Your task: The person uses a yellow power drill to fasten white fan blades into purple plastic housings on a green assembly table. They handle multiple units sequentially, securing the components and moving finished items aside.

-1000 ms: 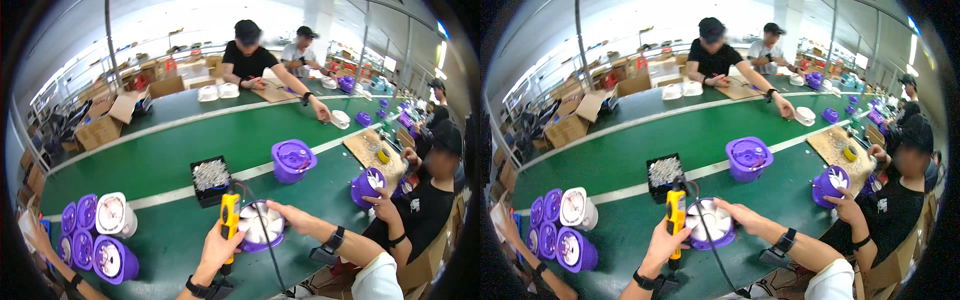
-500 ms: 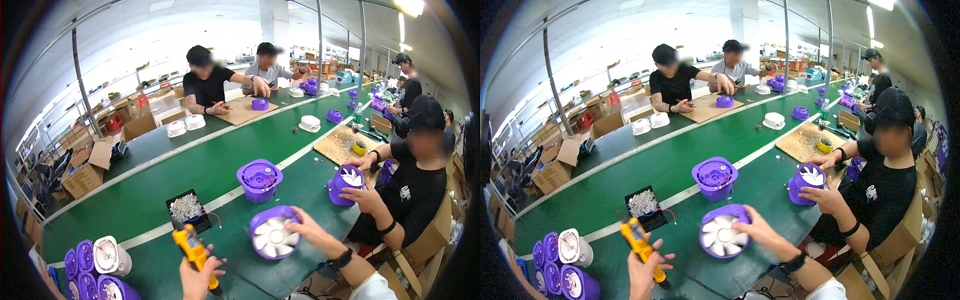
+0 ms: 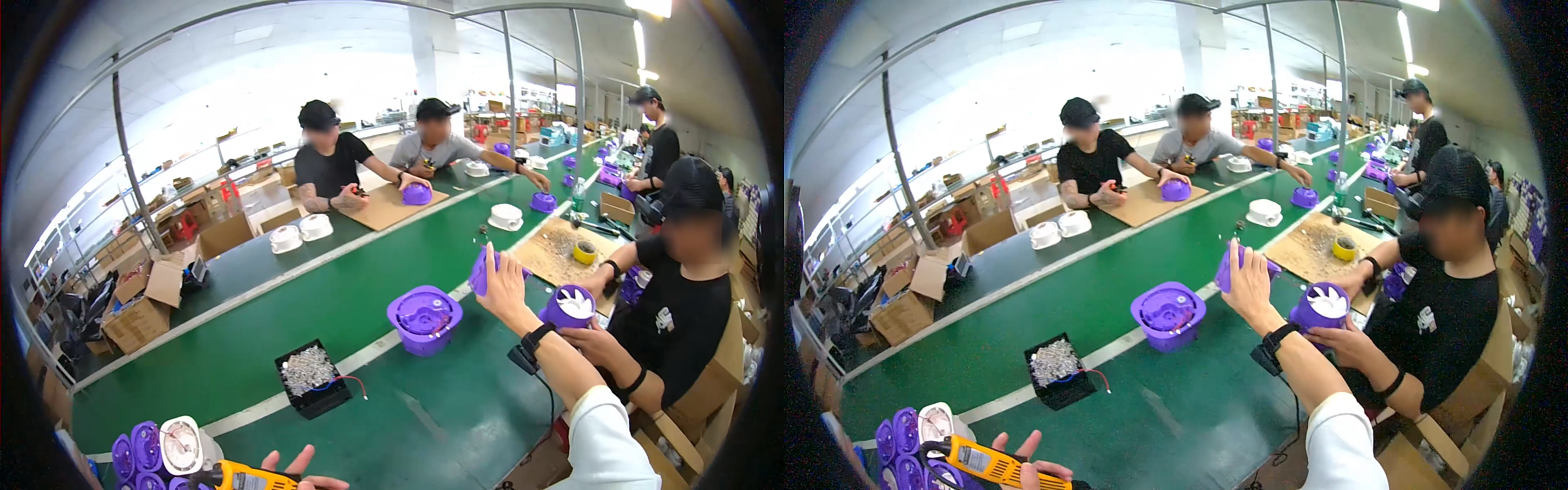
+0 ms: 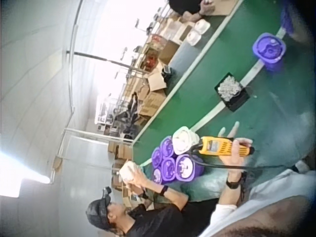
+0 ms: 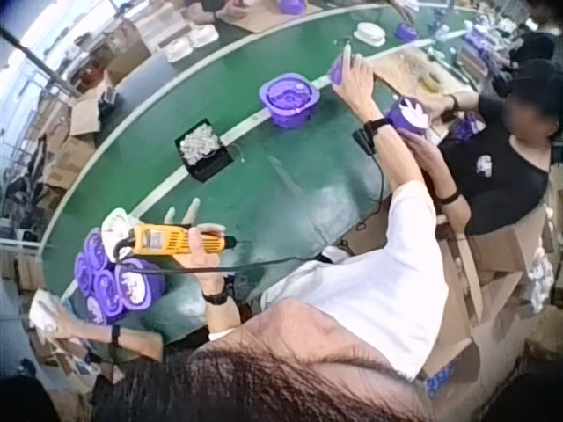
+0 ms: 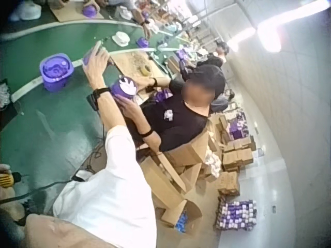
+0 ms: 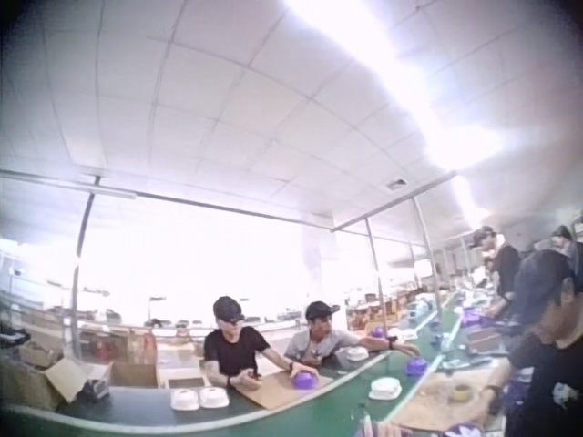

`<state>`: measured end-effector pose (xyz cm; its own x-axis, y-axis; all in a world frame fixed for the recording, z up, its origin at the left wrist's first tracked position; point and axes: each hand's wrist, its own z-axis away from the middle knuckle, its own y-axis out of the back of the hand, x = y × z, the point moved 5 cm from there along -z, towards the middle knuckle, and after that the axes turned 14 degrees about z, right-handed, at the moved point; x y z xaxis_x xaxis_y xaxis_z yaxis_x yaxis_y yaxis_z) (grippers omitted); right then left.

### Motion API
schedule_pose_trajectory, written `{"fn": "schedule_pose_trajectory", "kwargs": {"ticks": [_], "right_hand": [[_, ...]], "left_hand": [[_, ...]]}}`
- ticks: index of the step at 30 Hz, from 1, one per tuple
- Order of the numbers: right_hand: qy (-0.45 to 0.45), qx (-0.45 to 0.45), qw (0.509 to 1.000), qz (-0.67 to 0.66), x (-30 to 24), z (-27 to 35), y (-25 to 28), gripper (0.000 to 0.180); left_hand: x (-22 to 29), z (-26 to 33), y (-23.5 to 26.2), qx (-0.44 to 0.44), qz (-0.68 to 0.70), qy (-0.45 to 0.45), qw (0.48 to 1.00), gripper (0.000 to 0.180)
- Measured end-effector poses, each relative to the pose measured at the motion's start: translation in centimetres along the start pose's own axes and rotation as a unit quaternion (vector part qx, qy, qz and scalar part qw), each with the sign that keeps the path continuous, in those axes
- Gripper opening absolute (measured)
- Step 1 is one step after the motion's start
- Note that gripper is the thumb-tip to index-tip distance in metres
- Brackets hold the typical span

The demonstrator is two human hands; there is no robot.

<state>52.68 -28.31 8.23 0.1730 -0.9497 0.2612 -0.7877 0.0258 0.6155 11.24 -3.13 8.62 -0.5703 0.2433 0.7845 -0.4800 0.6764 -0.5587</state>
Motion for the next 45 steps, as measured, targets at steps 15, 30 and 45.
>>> {"fn": "schedule_pose_trajectory", "kwargs": {"ticks": [15,30,45], "right_hand": [[0.043,0.064,0.977,-0.199,-5.9,2.6,5.2,0.062],[0.572,0.149,0.656,-0.469,-46.0,13.7,30.9,0.041],[0.193,-0.268,0.660,-0.675,-49.8,9.7,20.8,0.042]], "left_hand": [[1.7,1.3,3.5,-0.025,-0.027,-0.136,0.990,0.066],[8.7,9.7,6.0,-0.108,-0.147,-0.241,0.953,0.048],[10.3,13.3,8.8,-0.045,-0.094,-0.341,0.934,0.048]]}}
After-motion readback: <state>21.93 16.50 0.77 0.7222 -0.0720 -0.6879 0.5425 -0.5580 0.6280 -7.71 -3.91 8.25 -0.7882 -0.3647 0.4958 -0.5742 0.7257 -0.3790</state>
